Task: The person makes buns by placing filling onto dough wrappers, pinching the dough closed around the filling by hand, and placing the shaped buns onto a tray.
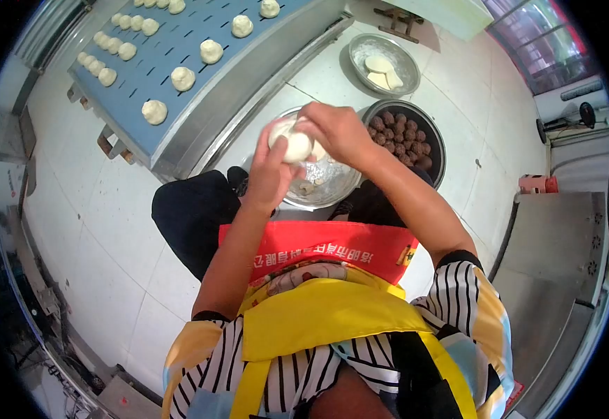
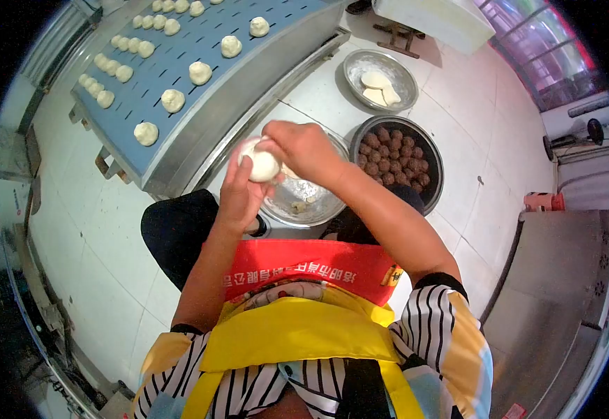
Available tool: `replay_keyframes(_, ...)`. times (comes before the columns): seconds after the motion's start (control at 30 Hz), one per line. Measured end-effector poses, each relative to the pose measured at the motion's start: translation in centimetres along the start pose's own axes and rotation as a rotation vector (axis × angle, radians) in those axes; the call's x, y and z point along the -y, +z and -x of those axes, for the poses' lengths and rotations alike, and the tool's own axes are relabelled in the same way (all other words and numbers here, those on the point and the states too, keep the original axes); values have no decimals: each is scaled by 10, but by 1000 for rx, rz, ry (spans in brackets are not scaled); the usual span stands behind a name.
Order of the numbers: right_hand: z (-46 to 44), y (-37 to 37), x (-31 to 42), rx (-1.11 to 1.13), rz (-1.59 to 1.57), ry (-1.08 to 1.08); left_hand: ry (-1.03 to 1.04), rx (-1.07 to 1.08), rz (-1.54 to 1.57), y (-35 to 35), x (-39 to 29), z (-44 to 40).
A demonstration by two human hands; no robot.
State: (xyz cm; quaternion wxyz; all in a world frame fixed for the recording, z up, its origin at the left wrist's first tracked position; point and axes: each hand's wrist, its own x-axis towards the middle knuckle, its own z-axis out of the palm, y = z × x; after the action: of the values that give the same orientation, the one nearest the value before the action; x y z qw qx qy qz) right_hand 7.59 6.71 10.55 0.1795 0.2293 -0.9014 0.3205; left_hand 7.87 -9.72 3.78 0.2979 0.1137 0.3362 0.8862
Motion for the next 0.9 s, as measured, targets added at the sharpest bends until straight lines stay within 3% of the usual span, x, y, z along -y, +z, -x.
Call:
replay_keyframes(0.03,-2,-5,0,-13,-61,66,41,-40,-35,5,-2,-1)
replay_keyframes(0.1,-7,-17,3,56,-72,-49,118,-123,-109,14,-7,-2)
replay_keyframes(0.2,-11,-22,10,184,23,-237,-260,105,381,4,-30,5)
replay_keyframes(0.3,-7,-13,6,169,-33,-145,-361,532,565,-48,1,-16)
replay_keyframes(0.33,-8,-14,6,97,-75,-17,-203,301,400,-30,-8,-9)
replay_keyframes(0.43,-2,-8,1,24,-358,410,332,-285,-614,10,-21,-7)
replay_keyframes(0.47,-2,-1,-2,4,-541,548,474,-303,-877,2,-19,-7)
replay_keyframes(0.57,1,16,-22,-18,-1152,839,902,-123,-1712,5,-34,-5)
replay_keyframes(0.6,0,18,-23,-7,-1227,984,944,17,-1768,-7,-36,-7)
replay_keyframes(0.7,1,6,-49,498,-1330,1223,1035,391,-1988,-14,-45,-8)
replay_keyframes(0.73,-2,1,-48,627,-1205,1289,979,460,-1947,-10,-44,-5)
replay_keyframes(0.77,-5,-5,-51,677,-1169,1312,940,362,-1865,-8,-39,-4)
replay_keyframes(0.83,-11,-23,-55,390,-1299,1203,879,163,-1698,2,-28,-7)
replay_keyframes(0.87,-8,-29,-79,403,-1593,1063,727,-52,-1512,13,-24,-2)
replay_keyframes(0.9,-7,-26,-77,365,-1341,1044,519,-133,-994,17,-18,-6)
